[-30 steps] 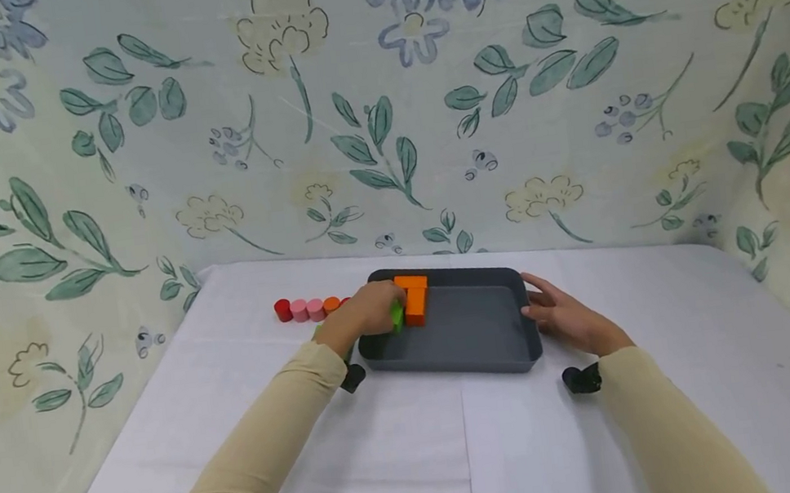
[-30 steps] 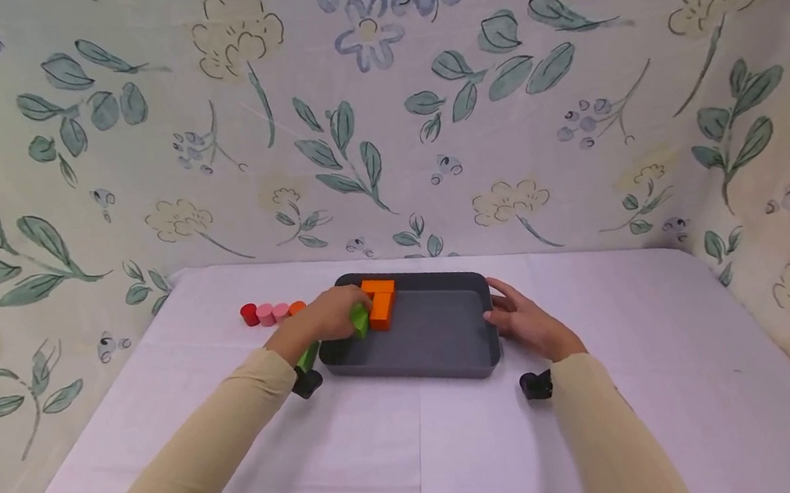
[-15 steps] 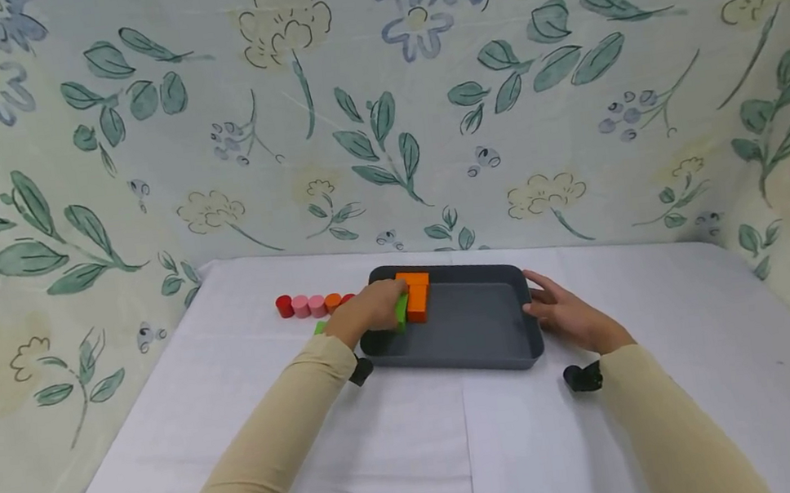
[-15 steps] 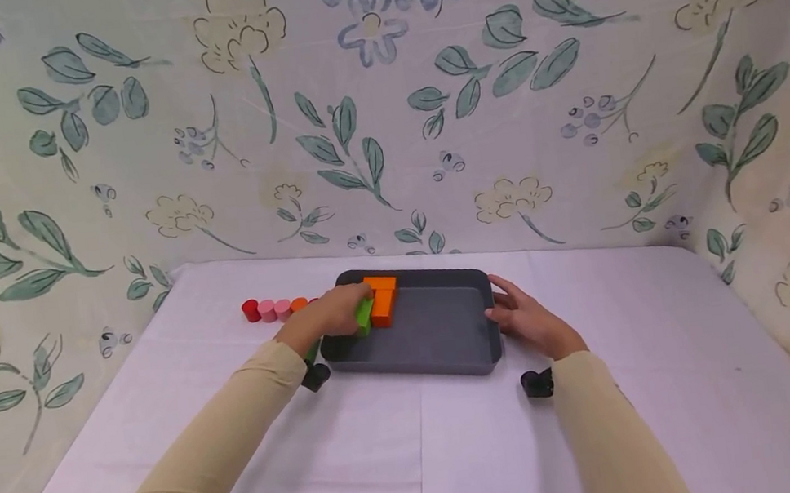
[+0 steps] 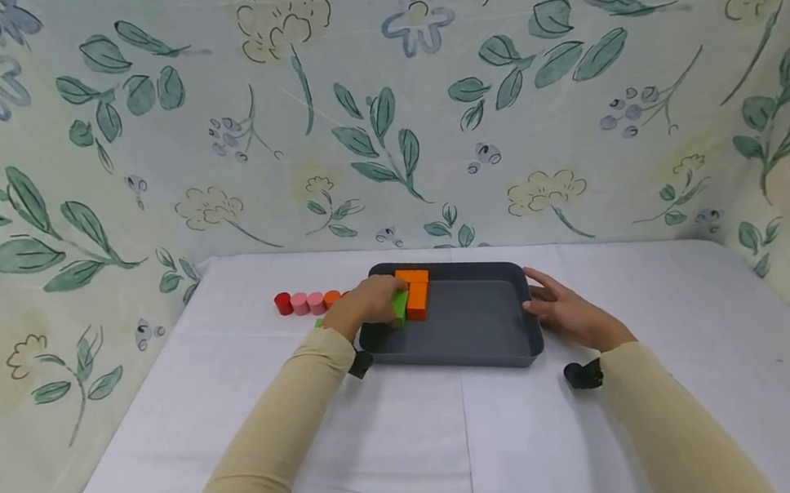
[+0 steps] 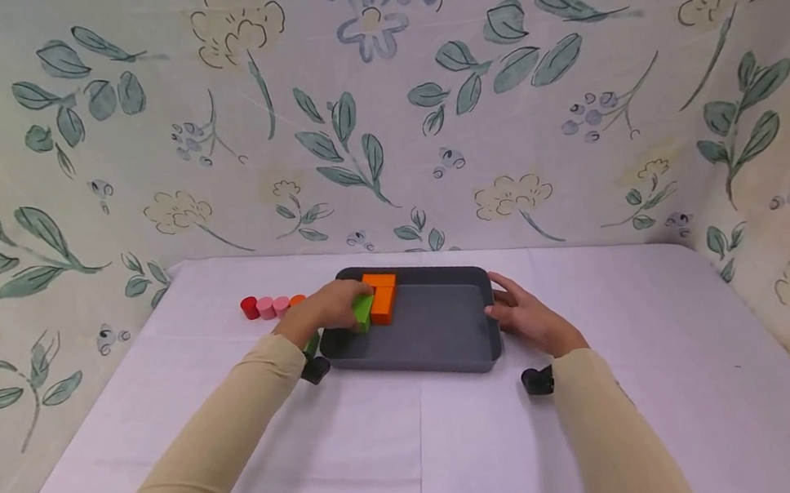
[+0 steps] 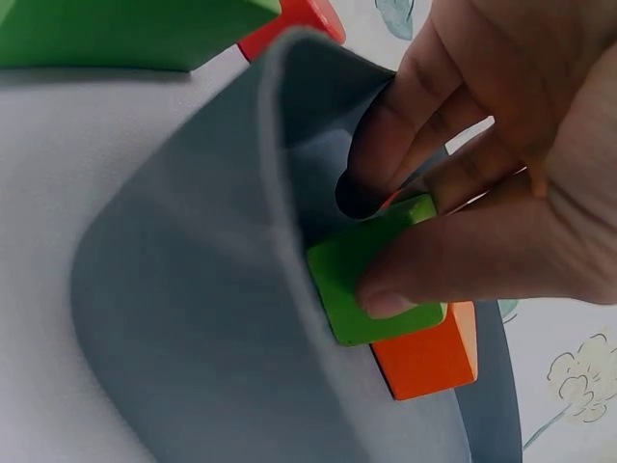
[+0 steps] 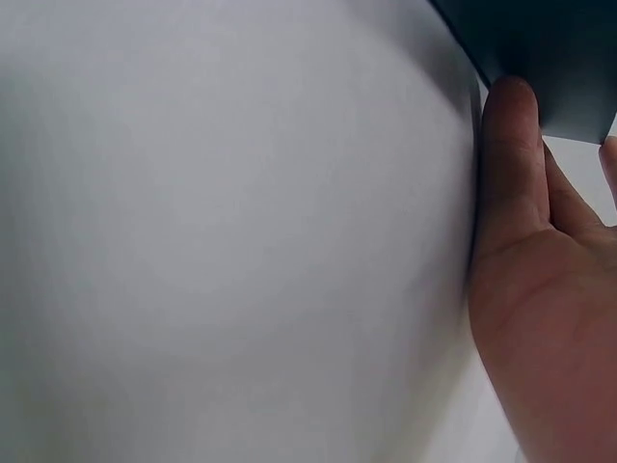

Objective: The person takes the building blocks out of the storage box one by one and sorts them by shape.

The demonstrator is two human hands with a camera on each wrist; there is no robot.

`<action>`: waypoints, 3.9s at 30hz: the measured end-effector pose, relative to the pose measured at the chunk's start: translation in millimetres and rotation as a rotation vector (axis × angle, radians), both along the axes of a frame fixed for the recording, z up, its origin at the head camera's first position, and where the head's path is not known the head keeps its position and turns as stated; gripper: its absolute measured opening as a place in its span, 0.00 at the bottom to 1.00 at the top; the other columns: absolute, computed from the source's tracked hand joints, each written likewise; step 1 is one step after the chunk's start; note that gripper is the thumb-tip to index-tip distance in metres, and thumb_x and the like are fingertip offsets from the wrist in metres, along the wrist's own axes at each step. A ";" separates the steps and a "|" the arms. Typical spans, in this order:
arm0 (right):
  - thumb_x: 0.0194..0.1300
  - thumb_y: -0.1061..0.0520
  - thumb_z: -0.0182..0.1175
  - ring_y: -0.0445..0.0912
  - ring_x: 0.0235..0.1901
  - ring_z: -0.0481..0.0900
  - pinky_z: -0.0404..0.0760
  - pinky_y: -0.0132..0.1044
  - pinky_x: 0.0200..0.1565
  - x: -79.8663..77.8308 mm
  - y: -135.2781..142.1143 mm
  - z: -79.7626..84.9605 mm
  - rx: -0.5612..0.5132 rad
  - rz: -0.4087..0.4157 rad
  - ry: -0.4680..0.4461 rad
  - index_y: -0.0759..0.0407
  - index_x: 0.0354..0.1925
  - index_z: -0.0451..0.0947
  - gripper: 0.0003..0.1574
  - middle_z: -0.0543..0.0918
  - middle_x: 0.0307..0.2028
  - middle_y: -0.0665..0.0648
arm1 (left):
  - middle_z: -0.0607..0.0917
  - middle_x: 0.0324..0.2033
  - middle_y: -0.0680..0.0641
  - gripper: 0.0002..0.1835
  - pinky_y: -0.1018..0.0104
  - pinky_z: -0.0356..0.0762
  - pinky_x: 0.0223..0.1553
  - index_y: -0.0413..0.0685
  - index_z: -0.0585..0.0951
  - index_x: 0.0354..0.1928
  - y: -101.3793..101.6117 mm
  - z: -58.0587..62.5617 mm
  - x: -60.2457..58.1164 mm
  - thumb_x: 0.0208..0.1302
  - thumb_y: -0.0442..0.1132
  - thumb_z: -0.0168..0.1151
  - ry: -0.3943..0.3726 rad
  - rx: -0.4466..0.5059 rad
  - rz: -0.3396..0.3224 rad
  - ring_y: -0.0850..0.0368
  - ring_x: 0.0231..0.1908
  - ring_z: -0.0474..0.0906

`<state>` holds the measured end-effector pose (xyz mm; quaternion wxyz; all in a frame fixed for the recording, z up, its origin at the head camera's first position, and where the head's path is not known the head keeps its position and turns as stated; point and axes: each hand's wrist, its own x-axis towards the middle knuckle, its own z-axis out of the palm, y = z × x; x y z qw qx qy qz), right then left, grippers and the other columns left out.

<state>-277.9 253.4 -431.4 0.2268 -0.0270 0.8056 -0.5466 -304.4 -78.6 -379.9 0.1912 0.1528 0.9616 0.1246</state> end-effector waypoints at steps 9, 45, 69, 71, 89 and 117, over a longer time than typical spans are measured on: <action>0.72 0.58 0.50 0.66 0.78 0.43 0.47 0.63 0.75 -0.1 1.0 1.4 -0.003 -0.011 -0.002 0.40 0.79 0.28 0.53 0.34 0.79 0.66 | 0.72 0.69 0.46 0.37 0.52 0.66 0.71 0.52 0.69 0.71 -0.6 -1.8 -4.7 0.59 0.36 0.70 -0.001 -0.018 -0.023 0.48 0.59 0.69; 0.74 0.59 0.50 0.67 0.78 0.42 0.46 0.64 0.75 1.9 0.5 2.5 -0.010 0.016 0.011 0.42 0.79 0.26 0.53 0.33 0.79 0.66 | 0.72 0.66 0.48 0.36 0.54 0.81 0.57 0.52 0.69 0.70 -95.4 26.7 70.3 0.59 0.41 0.70 0.264 0.132 -0.085 0.51 0.55 0.76; 0.73 0.58 0.51 0.67 0.78 0.43 0.46 0.64 0.75 -0.5 1.9 -1.2 -0.017 0.008 0.002 0.40 0.79 0.28 0.53 0.34 0.79 0.65 | 0.78 0.59 0.37 0.35 0.54 0.84 0.47 0.39 0.72 0.67 -185.6 -10.1 85.0 0.56 0.32 0.71 0.313 0.206 0.025 0.49 0.44 0.79; 0.73 0.57 0.51 0.67 0.78 0.43 0.46 0.64 0.75 -1.4 1.5 -1.3 -0.012 0.007 0.004 0.39 0.79 0.28 0.53 0.34 0.79 0.65 | 0.78 0.59 0.38 0.36 0.54 0.83 0.48 0.39 0.72 0.67 -186.9 -15.2 82.1 0.55 0.33 0.72 0.286 0.205 0.042 0.48 0.45 0.78; 0.74 0.57 0.51 0.67 0.77 0.43 0.47 0.64 0.75 1.8 6.9 0.2 0.011 0.010 0.020 0.40 0.79 0.27 0.53 0.34 0.79 0.66 | 0.77 0.61 0.42 0.39 0.57 0.82 0.47 0.48 0.70 0.70 -174.7 -30.2 58.7 0.55 0.36 0.73 0.153 0.214 0.115 0.48 0.45 0.76; 0.74 0.56 0.51 0.67 0.77 0.44 0.48 0.64 0.75 -1.3 4.2 -1.9 0.012 0.028 0.009 0.38 0.79 0.27 0.53 0.34 0.79 0.66 | 0.68 0.71 0.40 0.39 0.47 0.79 0.59 0.48 0.69 0.71 -163.1 -31.5 58.9 0.57 0.31 0.70 0.107 0.235 0.110 0.43 0.56 0.74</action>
